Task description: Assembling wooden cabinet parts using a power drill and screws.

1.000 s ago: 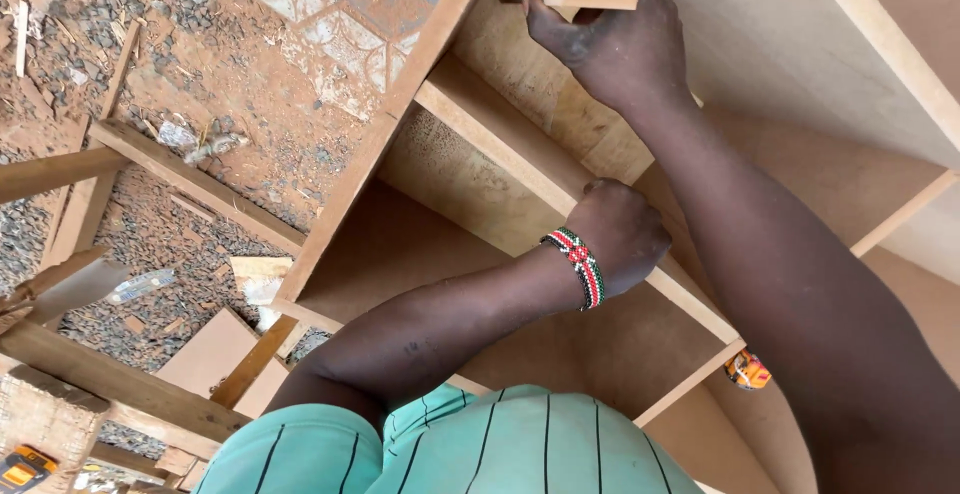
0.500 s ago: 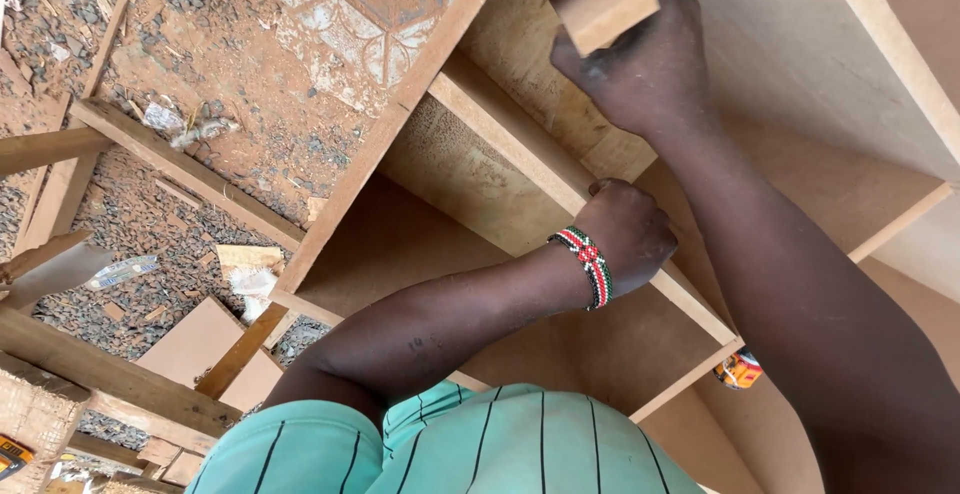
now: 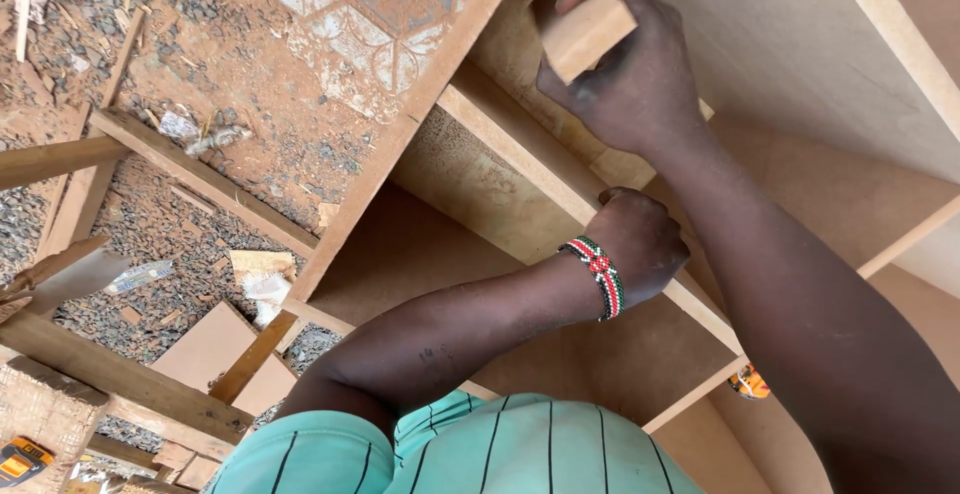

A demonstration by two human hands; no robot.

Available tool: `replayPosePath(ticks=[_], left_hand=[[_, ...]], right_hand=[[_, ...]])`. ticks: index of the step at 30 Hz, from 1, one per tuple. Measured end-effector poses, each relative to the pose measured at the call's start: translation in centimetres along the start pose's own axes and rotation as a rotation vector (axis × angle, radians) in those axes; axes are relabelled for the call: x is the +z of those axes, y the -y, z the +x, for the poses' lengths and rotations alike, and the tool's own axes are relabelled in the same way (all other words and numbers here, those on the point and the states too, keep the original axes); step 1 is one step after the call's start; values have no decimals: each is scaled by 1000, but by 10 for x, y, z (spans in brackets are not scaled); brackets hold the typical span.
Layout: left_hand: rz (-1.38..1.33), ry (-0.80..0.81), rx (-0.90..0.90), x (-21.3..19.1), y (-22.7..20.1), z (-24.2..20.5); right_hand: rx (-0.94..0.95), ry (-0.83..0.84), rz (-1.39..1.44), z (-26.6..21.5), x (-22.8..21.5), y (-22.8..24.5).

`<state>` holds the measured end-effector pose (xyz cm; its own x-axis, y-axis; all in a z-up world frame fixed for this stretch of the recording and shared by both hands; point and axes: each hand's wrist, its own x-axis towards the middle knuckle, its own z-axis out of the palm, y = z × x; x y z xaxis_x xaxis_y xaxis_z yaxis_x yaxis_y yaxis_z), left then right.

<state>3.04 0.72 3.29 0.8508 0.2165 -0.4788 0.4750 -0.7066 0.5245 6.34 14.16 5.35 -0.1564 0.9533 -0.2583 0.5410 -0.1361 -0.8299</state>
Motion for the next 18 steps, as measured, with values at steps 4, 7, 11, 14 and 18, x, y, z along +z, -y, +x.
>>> replayPosePath(ticks=[4,7,11,14,18], left_hand=[[19,-23,15,5,-3,2],[17,-113,6,17,-4,9],[8,-141,-2,15,-5,7],[-24,-84,-17,17,-11,6],[-21,-126,-45,9,1,6]], right_hand=[[-64,120,-40,-8,-3,5],[-315,16,81,-6,0,-2],[-199,203,40,-8,0,0],[-226,47,13,-7,-1,-10],[-346,80,68,6,6,-18]])
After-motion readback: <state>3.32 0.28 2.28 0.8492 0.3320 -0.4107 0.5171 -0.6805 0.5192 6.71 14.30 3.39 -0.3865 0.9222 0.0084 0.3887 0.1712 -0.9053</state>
